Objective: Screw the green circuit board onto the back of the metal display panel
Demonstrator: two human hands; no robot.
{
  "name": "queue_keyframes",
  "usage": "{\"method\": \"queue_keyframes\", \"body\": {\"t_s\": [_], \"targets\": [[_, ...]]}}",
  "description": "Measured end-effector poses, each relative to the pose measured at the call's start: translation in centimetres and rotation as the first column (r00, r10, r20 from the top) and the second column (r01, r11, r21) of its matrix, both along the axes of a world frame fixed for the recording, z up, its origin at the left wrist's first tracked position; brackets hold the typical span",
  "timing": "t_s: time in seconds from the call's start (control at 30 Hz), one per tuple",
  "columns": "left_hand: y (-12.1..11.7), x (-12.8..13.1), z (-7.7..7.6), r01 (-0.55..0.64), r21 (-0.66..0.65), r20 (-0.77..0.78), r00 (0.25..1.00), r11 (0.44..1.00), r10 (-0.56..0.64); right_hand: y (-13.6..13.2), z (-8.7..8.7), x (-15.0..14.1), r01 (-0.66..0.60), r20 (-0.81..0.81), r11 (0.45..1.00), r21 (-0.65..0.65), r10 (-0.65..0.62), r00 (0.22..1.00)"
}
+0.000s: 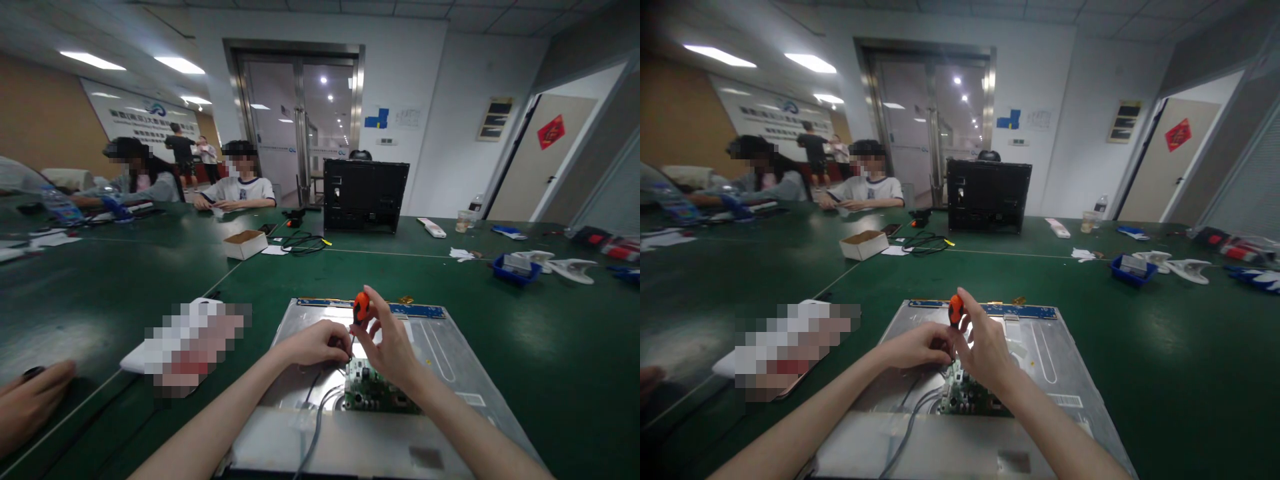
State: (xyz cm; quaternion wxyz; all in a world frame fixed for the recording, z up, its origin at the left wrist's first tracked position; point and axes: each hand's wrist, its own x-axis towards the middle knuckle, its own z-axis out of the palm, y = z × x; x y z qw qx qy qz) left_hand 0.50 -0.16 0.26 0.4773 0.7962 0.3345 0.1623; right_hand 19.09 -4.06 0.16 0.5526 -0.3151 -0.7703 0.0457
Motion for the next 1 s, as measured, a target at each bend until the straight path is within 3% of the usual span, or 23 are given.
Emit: {"method": "queue_keyframes", "body": {"t_s": [0.23,1.0], "targets": [[0.10,-0.07,-0.03,0.054,0.081,0.012,0.998,0.995,-0.055,-0.26,0.33,0.04,-0.021,0.031,1.000,-0.011,0.021,0.999],[0.21,-0.01,-0.44,0.046,0.034,0.037,0.998,0.998,-0.047,-0.11,0.22,-0.02,-0.019,0.021,1.000,0.014,0.018,1.000]]}}
